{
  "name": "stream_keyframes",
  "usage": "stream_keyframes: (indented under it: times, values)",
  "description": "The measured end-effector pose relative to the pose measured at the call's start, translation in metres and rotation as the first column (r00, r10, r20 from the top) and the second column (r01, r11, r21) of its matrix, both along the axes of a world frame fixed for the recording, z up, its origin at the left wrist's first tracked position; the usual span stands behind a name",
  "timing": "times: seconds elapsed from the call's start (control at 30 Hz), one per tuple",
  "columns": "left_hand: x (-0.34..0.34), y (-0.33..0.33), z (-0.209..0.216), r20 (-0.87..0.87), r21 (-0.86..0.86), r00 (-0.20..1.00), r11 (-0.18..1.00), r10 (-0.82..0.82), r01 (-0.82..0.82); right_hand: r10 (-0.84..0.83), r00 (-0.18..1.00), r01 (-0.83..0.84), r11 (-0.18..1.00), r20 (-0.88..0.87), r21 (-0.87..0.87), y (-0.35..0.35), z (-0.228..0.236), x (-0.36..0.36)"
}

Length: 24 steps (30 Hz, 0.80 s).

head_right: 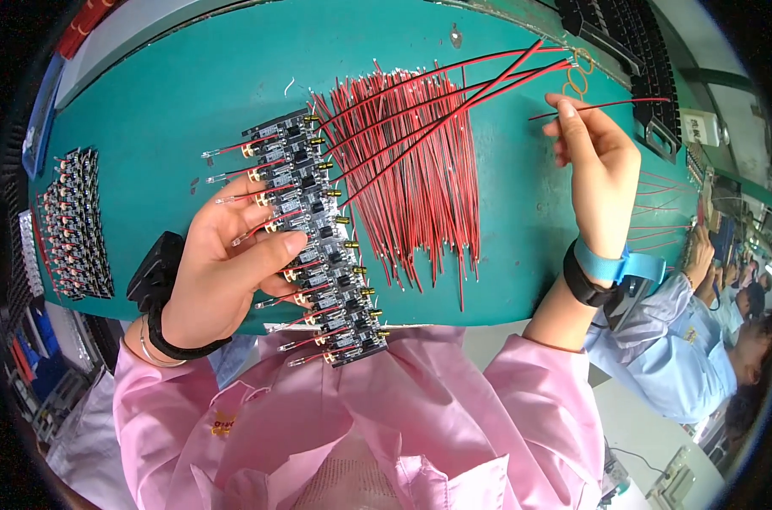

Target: The person picks up a circuit board strip and inserts red wires into the components by hand. After filling the strip, the person sets it aside on the table and picks up a new circuit board strip to repeat the process.

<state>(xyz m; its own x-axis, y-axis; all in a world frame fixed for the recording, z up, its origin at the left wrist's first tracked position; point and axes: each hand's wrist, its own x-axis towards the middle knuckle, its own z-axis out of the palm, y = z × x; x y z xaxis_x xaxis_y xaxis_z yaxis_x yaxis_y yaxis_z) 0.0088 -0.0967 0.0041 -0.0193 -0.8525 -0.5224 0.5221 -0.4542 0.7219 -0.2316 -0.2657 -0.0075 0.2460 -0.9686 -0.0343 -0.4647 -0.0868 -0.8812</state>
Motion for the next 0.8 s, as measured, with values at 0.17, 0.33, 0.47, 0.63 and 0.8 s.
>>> stream_keyframes:
  times: [0.17, 0.33, 0.47, 0.63, 0.8]
  values:
    - [-0.001, 0.0, 0.001, -0.004, -0.015, 1.0, 1.0, -0.005, 0.005, -0.023, 0.956, -0.005, 0.995, -0.292, -0.097, -0.007, -0.008, -0.007]
    - [-0.001, 0.001, 0.001, -0.02, -0.016, 1.0, 1.0, 0.004, -0.004, 0.034, 0.987, -0.03, 0.999, -0.159, 0.028, 0.002, 0.0, 0.001]
    - [0.0, 0.001, 0.0, -0.035, -0.009, 0.999, 1.0, -0.005, 0.005, 0.185, 0.965, -0.216, 0.962, 0.188, 0.164, 0.031, 0.011, 0.025]
    - [0.001, 0.001, 0.001, -0.015, -0.006, 1.0, 1.0, -0.015, 0.014, 0.264, 0.92, -0.356, 0.872, 0.29, 0.335, 0.054, 0.023, 0.041]
    - [0.002, 0.0, -0.001, -0.017, -0.002, 0.999, 0.999, -0.044, 0.044, 0.276, 0.864, -0.443, 0.816, 0.421, 0.372, 0.069, 0.024, 0.05]
